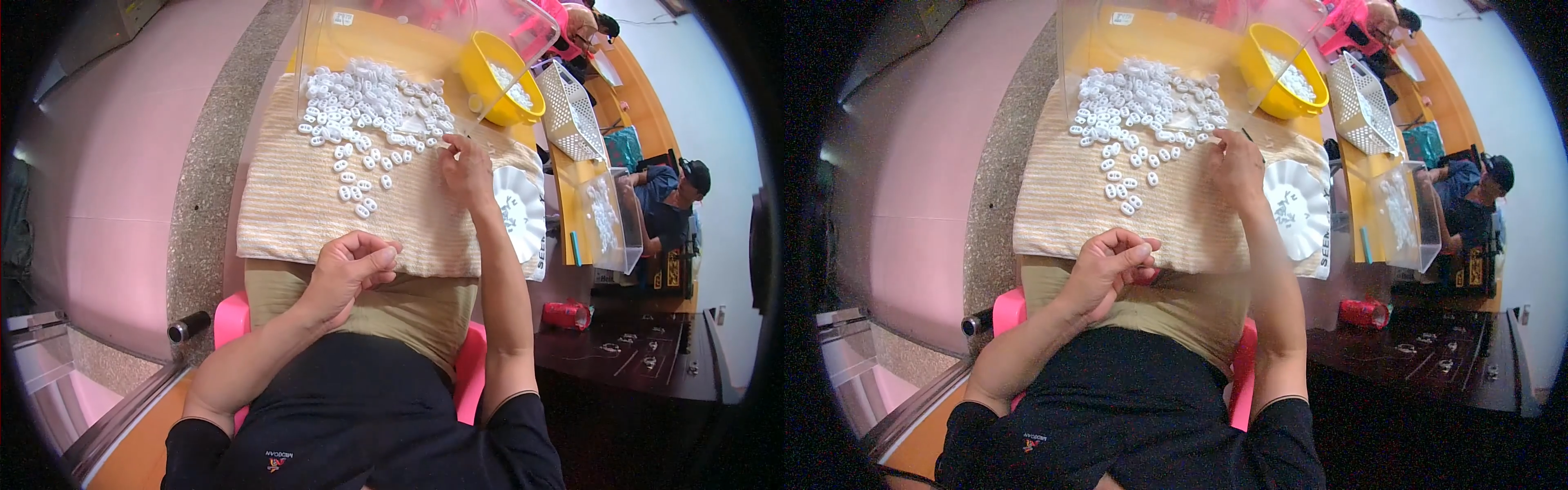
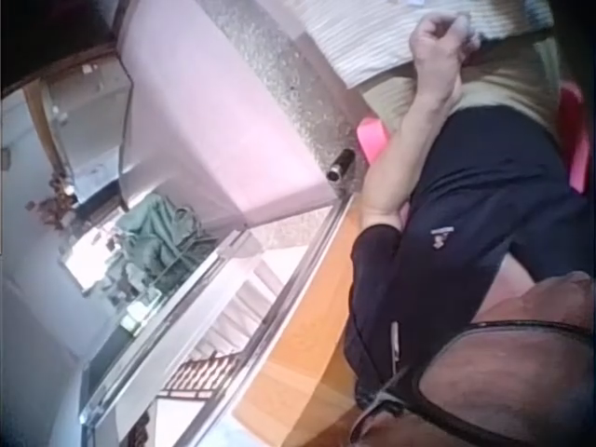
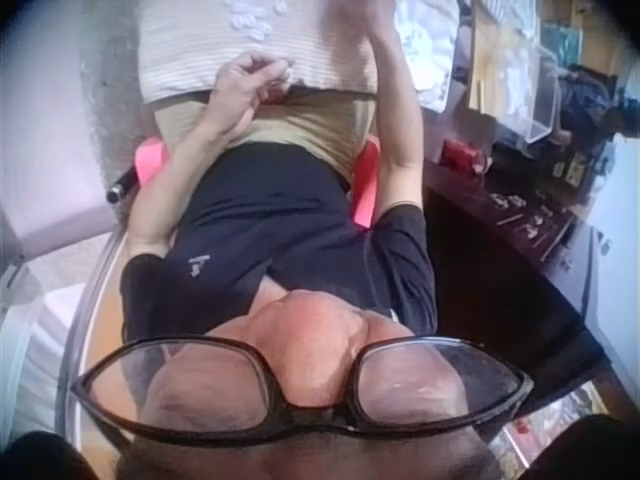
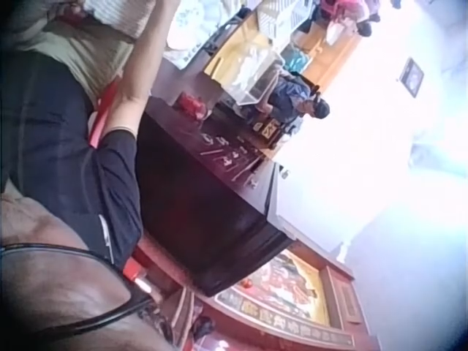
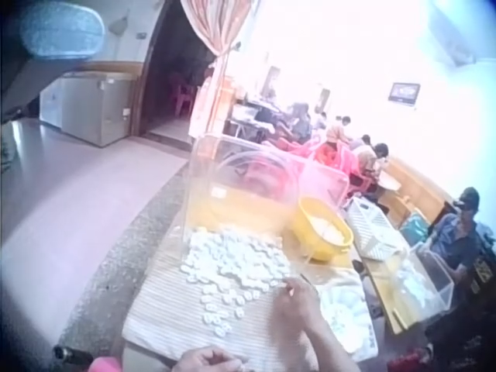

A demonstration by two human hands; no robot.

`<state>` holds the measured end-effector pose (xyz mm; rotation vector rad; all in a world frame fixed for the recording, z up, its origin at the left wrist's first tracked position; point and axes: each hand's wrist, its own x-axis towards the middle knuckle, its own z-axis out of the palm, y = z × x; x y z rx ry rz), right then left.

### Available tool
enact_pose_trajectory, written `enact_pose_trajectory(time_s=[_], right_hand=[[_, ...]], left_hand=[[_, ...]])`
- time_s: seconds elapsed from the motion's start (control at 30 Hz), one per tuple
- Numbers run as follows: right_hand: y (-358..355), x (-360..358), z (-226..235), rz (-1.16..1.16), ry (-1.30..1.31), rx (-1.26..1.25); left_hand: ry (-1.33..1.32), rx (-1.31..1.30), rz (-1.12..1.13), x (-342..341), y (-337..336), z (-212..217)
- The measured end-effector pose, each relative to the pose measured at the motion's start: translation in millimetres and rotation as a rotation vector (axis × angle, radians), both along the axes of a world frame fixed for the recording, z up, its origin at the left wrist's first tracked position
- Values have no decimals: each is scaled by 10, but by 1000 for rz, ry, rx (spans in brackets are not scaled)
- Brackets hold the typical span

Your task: Inspecting and sorting small white plastic components from a container into smaller receptacles.

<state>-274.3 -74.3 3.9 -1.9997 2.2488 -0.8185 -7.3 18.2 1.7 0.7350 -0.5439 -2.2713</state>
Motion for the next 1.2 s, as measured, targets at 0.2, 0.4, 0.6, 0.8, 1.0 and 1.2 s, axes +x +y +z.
enact_pose_trajectory(time_s=[0.2,0.4,0.6,0.8,1.0,1.2], right_hand=[[-112,95,76,47,23,0],[-303,160,40,30,142,91],[-321,195,64,36,137,117],[-307,165,47,139,189,37],[-125,234,101,181,77,-51],[505,515,286,242,-703,248]], left_hand=[[-3,-8,-8,-8,-9,1],[-14,-1,-10,-5,-16,19],[-17,0,-11,5,-17,21],[-4,-3,-12,-10,-2,1],[-19,-5,-15,1,-9,19],[-66,-33,31,-20,2,9]])
